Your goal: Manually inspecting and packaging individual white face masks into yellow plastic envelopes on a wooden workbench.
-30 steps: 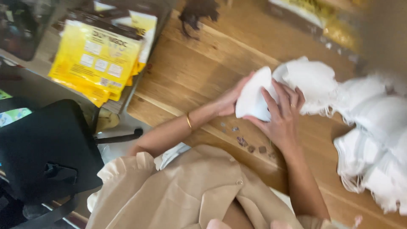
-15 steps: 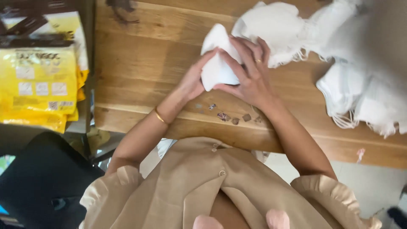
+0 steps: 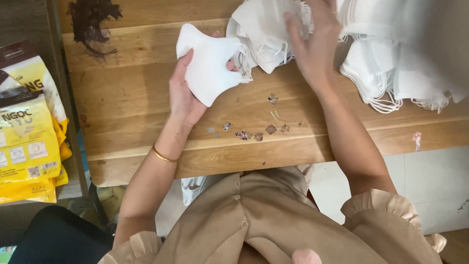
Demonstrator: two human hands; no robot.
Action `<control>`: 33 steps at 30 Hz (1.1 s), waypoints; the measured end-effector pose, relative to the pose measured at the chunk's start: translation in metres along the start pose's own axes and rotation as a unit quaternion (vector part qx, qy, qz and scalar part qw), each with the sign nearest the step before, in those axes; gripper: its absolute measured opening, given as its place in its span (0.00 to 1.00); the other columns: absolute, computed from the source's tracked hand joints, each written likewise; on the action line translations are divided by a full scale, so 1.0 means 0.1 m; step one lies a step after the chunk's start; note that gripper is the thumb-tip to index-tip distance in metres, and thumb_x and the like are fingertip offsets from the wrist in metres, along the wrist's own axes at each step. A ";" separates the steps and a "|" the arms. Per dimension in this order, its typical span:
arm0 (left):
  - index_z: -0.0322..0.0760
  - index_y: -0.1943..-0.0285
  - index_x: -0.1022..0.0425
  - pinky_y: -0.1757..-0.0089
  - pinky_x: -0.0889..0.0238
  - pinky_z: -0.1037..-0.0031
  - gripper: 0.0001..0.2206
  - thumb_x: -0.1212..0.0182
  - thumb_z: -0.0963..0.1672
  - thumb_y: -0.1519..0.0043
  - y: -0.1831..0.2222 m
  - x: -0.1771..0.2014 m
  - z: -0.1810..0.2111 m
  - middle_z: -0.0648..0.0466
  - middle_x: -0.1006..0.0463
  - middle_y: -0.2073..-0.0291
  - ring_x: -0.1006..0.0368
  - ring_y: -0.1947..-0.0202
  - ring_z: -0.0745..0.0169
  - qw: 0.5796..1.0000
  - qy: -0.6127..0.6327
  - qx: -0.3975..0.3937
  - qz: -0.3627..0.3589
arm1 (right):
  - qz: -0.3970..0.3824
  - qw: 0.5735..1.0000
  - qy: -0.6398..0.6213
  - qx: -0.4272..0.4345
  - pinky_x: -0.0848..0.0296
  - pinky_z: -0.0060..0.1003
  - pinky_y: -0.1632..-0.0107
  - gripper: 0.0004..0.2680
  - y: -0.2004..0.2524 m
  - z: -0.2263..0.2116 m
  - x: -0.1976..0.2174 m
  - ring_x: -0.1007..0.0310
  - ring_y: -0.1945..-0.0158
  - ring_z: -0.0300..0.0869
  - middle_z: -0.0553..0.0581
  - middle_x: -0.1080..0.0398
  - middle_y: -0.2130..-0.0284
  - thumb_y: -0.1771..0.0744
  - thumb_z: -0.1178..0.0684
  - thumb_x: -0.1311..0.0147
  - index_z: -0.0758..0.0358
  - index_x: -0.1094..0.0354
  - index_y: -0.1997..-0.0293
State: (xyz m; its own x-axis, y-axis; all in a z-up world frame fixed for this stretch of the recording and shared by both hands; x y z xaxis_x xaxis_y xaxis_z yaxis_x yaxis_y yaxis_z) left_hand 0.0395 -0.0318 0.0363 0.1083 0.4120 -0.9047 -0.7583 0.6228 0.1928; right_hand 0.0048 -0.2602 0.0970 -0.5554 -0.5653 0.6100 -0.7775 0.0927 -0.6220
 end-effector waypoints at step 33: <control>0.36 0.36 0.28 0.48 0.30 0.56 0.29 0.47 0.56 0.40 0.08 0.10 -0.33 0.42 0.22 0.42 0.26 0.45 0.46 0.981 -0.048 0.067 0.177 | 0.189 0.967 -0.170 -0.024 0.24 0.43 0.42 0.07 0.19 -0.10 0.02 0.26 0.42 0.49 0.64 0.24 0.50 0.27 0.57 0.49 0.66 0.26 0.47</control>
State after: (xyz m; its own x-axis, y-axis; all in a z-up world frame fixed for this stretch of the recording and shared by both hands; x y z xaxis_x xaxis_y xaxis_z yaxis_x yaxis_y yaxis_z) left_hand 0.0135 -0.0449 0.0159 -0.0816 0.6741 -0.7341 -0.6691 0.5088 0.5416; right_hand -0.0138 -0.2514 0.0907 -0.6790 -0.7203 0.1418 -0.5556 0.3779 -0.7406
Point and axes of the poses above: each hand's wrist, its own y-axis away from the middle knuckle, its own x-axis out of the back of the hand, z = x × y, the point moved 6 cm from there along -y, towards the middle knuckle
